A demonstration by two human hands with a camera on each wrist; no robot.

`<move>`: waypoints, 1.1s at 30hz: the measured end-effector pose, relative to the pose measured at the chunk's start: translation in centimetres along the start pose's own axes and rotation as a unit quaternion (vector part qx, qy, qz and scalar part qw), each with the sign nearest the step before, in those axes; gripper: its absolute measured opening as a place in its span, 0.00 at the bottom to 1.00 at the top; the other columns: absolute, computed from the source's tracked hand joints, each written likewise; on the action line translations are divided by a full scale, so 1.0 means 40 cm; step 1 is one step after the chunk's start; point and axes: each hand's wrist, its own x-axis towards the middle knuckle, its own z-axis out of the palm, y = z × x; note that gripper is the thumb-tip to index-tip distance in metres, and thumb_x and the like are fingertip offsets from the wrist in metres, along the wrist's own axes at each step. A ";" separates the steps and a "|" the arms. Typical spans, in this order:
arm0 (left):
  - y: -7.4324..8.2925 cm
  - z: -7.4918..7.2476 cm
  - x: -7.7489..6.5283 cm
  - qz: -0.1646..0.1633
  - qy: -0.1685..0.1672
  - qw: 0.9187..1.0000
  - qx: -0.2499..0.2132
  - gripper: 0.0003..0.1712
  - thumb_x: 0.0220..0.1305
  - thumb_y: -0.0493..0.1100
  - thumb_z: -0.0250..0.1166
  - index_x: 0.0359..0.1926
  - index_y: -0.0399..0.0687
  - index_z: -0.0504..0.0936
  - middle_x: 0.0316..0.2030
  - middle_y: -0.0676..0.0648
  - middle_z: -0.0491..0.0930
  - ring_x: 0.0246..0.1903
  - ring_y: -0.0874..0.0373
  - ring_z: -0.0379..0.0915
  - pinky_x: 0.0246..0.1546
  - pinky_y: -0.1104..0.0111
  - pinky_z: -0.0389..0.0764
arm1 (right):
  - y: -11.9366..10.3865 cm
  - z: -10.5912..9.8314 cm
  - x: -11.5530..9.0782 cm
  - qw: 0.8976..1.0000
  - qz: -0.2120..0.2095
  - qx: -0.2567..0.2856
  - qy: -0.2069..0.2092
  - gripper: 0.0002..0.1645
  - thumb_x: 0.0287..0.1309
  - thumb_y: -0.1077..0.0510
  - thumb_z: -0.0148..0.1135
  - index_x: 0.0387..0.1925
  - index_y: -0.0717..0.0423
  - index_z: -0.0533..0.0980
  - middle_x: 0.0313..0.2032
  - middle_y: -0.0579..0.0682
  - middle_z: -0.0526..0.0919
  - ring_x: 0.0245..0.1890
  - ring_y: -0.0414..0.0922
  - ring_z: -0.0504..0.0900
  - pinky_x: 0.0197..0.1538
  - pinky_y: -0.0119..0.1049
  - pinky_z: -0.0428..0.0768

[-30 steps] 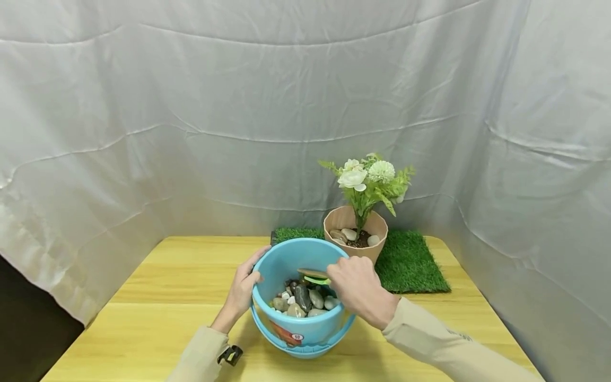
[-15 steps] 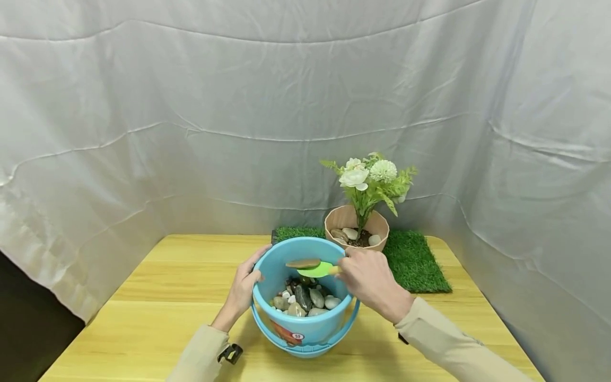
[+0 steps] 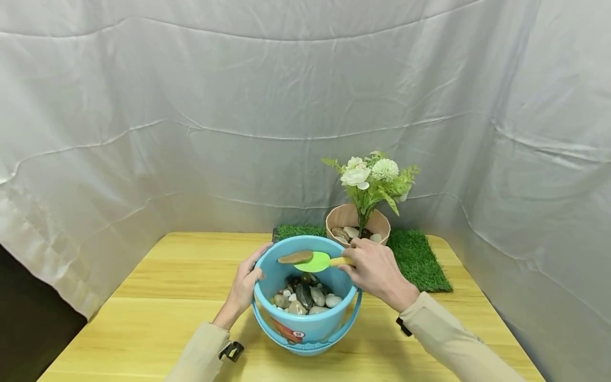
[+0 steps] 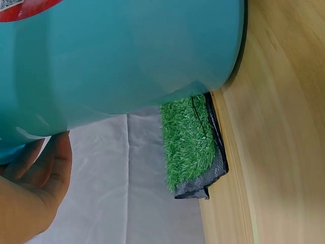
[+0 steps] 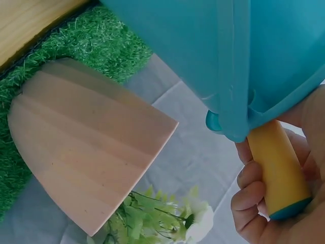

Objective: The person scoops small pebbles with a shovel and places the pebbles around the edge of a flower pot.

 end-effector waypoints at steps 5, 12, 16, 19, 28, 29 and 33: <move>0.002 0.003 0.000 0.000 -0.003 1.000 0.000 0.36 0.49 0.28 0.44 0.63 0.43 0.64 0.55 0.38 0.70 0.42 0.43 0.67 0.36 0.63 0.67 | -0.004 -0.001 -0.004 0.999 0.031 0.007 -0.006 0.12 0.42 0.45 0.68 0.29 0.46 0.83 0.26 0.41 0.72 0.18 0.35 0.62 0.16 0.29 0.60; 0.003 0.001 0.000 -0.002 -0.009 1.000 -0.005 0.36 0.48 0.27 0.44 0.63 0.42 0.64 0.53 0.37 0.71 0.42 0.44 0.68 0.36 0.64 0.67 | -0.012 0.008 -0.010 0.998 0.059 0.011 0.008 0.14 0.39 0.46 0.70 0.29 0.47 0.83 0.27 0.41 0.73 0.18 0.35 0.64 0.17 0.29 0.61; 0.006 0.000 -0.001 -0.003 -0.006 1.000 -0.003 0.36 0.49 0.27 0.44 0.63 0.43 0.64 0.42 0.34 0.73 0.36 0.44 0.67 0.34 0.65 0.66 | -0.019 0.012 -0.011 0.997 0.076 0.019 0.014 0.16 0.37 0.45 0.71 0.30 0.48 0.83 0.27 0.41 0.73 0.19 0.36 0.65 0.18 0.30 0.63; 0.007 0.001 -0.001 -0.004 -0.008 1.000 -0.002 0.36 0.49 0.28 0.44 0.64 0.44 0.63 0.31 0.33 0.69 0.31 0.44 0.65 0.33 0.65 0.65 | -0.023 0.012 -0.011 0.996 0.084 0.023 0.016 0.16 0.37 0.45 0.71 0.30 0.49 0.83 0.27 0.41 0.73 0.19 0.37 0.66 0.19 0.31 0.64; 0.006 0.001 -0.001 -0.005 -0.010 1.000 0.000 0.36 0.49 0.28 0.44 0.64 0.45 0.64 0.32 0.32 0.70 0.26 0.50 0.61 0.30 0.67 0.65 | -0.025 0.020 -0.016 0.994 0.093 0.046 0.029 0.15 0.37 0.45 0.71 0.29 0.47 0.83 0.28 0.40 0.74 0.20 0.36 0.66 0.21 0.31 0.65; 0.006 0.001 -0.001 -0.005 -0.010 1.000 -0.001 0.36 0.49 0.28 0.44 0.64 0.45 0.64 0.35 0.32 0.71 0.26 0.49 0.62 0.31 0.67 0.65 | -0.025 0.021 -0.017 0.994 0.092 0.047 0.031 0.15 0.37 0.45 0.71 0.29 0.47 0.83 0.28 0.40 0.74 0.20 0.35 0.66 0.21 0.31 0.65; 0.006 0.000 -0.001 -0.007 -0.009 1.000 -0.002 0.36 0.49 0.28 0.44 0.64 0.46 0.64 0.41 0.33 0.72 0.33 0.42 0.65 0.32 0.66 0.65 | -0.024 0.024 -0.016 0.993 0.093 0.054 0.039 0.15 0.37 0.45 0.71 0.29 0.46 0.83 0.28 0.39 0.74 0.19 0.35 0.66 0.21 0.31 0.65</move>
